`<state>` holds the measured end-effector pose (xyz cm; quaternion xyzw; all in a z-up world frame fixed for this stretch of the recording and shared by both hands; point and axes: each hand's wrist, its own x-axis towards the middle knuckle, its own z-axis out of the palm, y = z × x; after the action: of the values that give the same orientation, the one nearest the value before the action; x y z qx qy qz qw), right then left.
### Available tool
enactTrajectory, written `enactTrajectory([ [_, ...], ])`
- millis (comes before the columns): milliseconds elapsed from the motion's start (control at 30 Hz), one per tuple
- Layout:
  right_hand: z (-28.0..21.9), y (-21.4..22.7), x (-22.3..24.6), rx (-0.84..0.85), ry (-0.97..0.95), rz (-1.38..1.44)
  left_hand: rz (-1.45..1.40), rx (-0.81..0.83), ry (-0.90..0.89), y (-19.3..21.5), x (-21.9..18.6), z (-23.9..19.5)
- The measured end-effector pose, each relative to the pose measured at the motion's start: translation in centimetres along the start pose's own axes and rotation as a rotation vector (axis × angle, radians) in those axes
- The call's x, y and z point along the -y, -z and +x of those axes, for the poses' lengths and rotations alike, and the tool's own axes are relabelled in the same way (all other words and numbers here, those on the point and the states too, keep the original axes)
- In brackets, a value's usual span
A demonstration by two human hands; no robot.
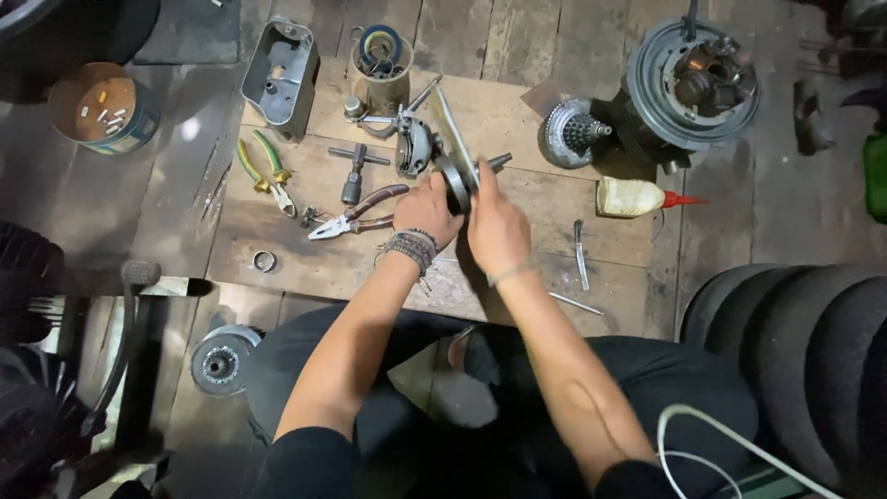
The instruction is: Cleaning a motorcycle crankshaft using a wire brush and a scraper to remove rust and debris on a workshop floor.
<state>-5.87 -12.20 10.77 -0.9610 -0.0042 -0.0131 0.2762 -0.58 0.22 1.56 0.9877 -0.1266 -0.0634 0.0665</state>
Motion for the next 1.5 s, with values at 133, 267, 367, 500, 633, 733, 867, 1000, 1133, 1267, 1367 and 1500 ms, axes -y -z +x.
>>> enactTrajectory([
  [133, -5.1, -1.4, -2.3, -0.002, -0.105, 0.013, -0.048, 0.001, 0.009, 0.8, -0.2, -0.1],
  [267, -5.2, -0.3, -1.6, 0.067, -0.193, 0.097, -0.028, 0.051, 0.001, 1.3, -0.2, -0.2],
  [367, -1.8, 0.5, 0.1, 0.067, -0.111, 0.063, -0.012, 0.050, -0.006, 1.1, -0.1, -0.1],
  [500, 1.4, 1.1, 2.1, 0.056, -0.017, -0.021, 0.137, 0.000, -0.017, -0.3, -0.1, 0.3],
  [633, -0.9, -0.1, 0.3, 0.056, -0.035, 0.031, 0.047, -0.030, 0.006, 0.1, -0.2, 0.2],
  [733, -4.3, -0.2, -0.6, 0.025, -0.114, -0.010, -0.034, -0.026, 0.017, 0.5, -0.4, 0.0],
  [867, -4.5, -0.1, -0.4, 0.050, -0.166, 0.030, -0.013, -0.008, 0.031, 0.7, -0.5, -0.3],
  [1000, 0.0, 1.3, 1.6, 0.039, -0.092, 0.056, 0.064, -0.128, 0.020, -1.1, -0.4, 0.1],
  [1133, 1.7, 1.2, 1.8, 0.072, -0.095, 0.008, 0.095, -0.099, -0.018, -1.5, 0.1, 0.4],
  [1267, -1.6, 1.3, 0.7, 0.057, -0.094, 0.021, -0.002, -0.065, 0.013, -0.3, -0.1, 0.2],
  [1367, -4.4, 0.4, -1.3, 0.078, -0.167, 0.024, -0.033, -0.047, 0.024, -0.1, -0.5, -0.2],
  [1500, -3.7, 1.1, -0.1, 0.028, -0.142, 0.064, 0.017, -0.143, 0.054, -1.5, -0.7, 0.1],
])
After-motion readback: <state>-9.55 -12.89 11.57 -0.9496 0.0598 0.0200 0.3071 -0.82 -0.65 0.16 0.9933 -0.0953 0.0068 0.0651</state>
